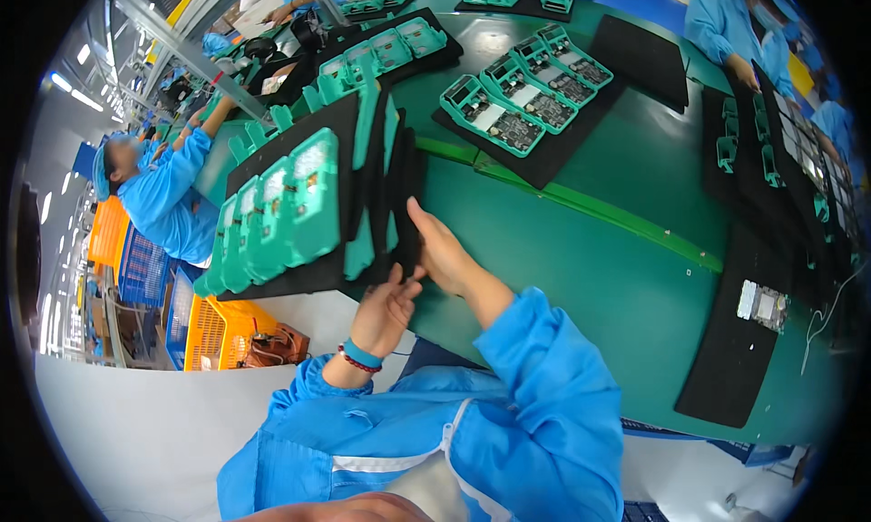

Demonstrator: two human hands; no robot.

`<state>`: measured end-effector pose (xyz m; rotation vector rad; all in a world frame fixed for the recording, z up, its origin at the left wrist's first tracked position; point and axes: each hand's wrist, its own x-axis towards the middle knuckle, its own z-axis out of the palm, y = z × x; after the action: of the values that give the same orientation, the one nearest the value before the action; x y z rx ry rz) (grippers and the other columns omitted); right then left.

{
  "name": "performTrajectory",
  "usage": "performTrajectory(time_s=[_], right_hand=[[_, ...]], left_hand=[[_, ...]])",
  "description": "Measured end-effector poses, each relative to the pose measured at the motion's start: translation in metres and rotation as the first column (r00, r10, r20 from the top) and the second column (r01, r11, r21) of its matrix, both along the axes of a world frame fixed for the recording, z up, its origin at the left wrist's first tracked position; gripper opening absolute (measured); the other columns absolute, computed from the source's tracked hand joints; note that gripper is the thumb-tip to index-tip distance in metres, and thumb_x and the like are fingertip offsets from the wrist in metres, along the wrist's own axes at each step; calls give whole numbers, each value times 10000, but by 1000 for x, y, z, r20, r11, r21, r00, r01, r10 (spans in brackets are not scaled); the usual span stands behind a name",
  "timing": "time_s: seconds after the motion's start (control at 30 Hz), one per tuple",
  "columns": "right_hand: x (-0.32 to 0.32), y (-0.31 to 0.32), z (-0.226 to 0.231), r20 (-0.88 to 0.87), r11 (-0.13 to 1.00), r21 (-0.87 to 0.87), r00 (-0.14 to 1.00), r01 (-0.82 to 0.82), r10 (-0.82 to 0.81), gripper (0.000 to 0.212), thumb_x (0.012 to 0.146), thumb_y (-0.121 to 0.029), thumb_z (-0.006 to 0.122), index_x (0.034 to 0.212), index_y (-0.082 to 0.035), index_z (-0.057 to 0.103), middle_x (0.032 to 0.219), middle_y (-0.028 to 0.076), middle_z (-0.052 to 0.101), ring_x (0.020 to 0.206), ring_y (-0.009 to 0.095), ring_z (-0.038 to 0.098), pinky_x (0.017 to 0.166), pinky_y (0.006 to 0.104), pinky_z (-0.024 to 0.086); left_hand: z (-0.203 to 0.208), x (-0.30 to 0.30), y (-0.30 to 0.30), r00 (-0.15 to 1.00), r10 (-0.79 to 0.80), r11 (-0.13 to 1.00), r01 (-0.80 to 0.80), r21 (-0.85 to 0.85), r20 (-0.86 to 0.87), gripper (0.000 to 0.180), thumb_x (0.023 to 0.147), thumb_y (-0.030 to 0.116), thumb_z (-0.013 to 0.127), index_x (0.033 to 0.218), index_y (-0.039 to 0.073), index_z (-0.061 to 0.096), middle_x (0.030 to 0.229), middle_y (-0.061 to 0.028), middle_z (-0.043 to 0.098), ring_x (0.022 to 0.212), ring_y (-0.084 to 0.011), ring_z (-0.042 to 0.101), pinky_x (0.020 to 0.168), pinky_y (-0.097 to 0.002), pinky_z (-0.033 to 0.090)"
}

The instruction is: The person assembles handheld electronic devices on a production line by attaching circuit board components into device casings, pressing them securely into place by hand, and sliding trays along the conveyor line.

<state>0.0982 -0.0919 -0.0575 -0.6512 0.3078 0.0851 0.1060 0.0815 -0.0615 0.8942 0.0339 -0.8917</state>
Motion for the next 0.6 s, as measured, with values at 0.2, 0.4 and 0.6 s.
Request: performTrajectory(time_s=[0.2,0.4,0.6], right_hand=[[10,9,-35,-45,984,-81,986,157,-161,745,928,-592,580,1369,-6,451,1315,102,552,1219,214,506,1049,386,383],[22,36,3,45,943,-284,985,174,-168,975,880,-678,574,1481,40,303,1528,179,338,1421,269,293,1168,392,231],[12,9,-2,-13,933,-336,990,130,-143,1149,815,-747,586,1558,-44,65,1607,233,118,1496,342,120,1189,459,164]], left_hand=[[3,28,71,809,-587,795,583,168,-28,339,994,181,565,1284,12,516,1160,-187,656,1009,-290,682,829,-373,564],[-103,196,393,742,-245,788,-223,574,624,340,978,238,572,1228,9,595,1227,-135,644,1196,-295,565,1073,-459,413],[-109,343,394,748,-451,863,228,450,486,344,981,240,570,1235,9,592,1232,-133,642,1189,-290,571,1065,-453,421]])
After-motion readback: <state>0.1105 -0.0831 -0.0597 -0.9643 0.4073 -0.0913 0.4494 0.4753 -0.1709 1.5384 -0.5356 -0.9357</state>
